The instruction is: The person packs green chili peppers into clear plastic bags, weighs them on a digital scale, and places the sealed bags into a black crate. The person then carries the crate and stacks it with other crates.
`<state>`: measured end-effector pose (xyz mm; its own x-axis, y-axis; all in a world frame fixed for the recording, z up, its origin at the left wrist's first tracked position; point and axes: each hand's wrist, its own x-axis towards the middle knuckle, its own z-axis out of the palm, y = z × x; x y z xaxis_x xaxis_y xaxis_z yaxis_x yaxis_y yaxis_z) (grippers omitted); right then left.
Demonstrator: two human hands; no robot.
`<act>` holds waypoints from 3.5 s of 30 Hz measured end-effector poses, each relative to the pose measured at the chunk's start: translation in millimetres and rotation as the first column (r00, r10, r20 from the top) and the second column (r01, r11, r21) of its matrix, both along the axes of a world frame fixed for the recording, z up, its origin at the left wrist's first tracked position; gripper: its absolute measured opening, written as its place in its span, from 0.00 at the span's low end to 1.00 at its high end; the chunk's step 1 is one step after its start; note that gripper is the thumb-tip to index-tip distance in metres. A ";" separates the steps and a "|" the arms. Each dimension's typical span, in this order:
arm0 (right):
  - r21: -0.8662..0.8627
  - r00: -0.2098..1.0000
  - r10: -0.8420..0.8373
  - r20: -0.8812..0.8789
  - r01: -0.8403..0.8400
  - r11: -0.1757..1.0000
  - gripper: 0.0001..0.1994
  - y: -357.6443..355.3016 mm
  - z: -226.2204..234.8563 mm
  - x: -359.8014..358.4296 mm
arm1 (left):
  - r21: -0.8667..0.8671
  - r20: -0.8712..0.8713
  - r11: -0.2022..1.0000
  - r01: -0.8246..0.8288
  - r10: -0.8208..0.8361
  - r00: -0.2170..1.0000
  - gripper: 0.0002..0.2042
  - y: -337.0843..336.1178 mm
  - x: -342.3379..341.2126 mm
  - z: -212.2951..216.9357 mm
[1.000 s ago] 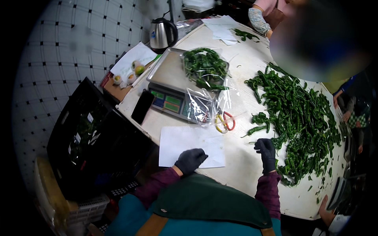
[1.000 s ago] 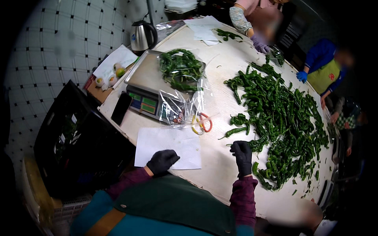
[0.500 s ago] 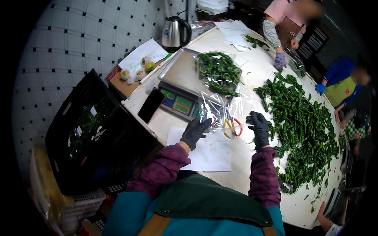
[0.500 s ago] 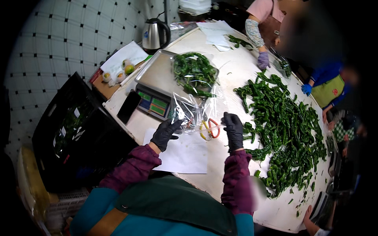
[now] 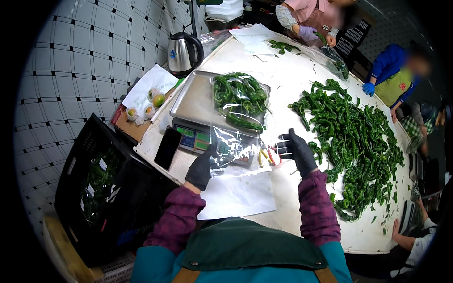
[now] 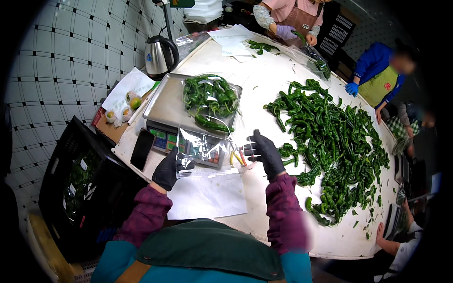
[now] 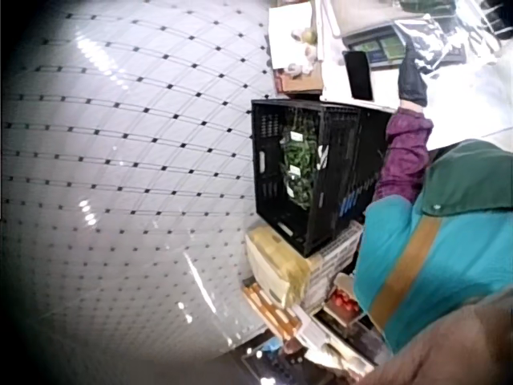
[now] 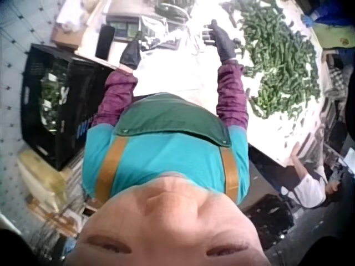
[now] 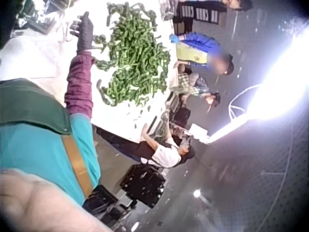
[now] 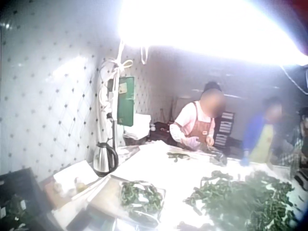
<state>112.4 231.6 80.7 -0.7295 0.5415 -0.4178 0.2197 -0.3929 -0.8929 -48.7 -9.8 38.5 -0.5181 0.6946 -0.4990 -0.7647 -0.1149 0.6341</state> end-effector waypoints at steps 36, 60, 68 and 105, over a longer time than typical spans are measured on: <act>0.014 0.716 -0.608 0.344 0.643 0.766 0.16 -67.9 -99.9 292.6 | -0.377 -0.165 0.769 0.517 -0.605 0.779 0.19 33.6 56.4 -55.8; -0.149 0.887 -0.461 0.000 0.456 0.878 0.12 -84.3 -135.6 278.8 | -0.271 -0.287 0.750 0.603 -0.661 0.694 0.27 19.2 100.1 -91.3; -0.168 0.876 -0.449 0.179 0.477 0.863 0.09 -89.4 -73.4 237.9 | -0.366 -0.516 0.843 0.395 -0.537 0.667 0.11 32.0 116.4 -59.8; -0.256 0.809 -0.553 -0.201 0.502 0.826 0.13 -69.5 -134.8 271.7 | -0.311 -0.225 0.793 0.523 -0.597 0.770 0.07 44.3 116.1 -55.7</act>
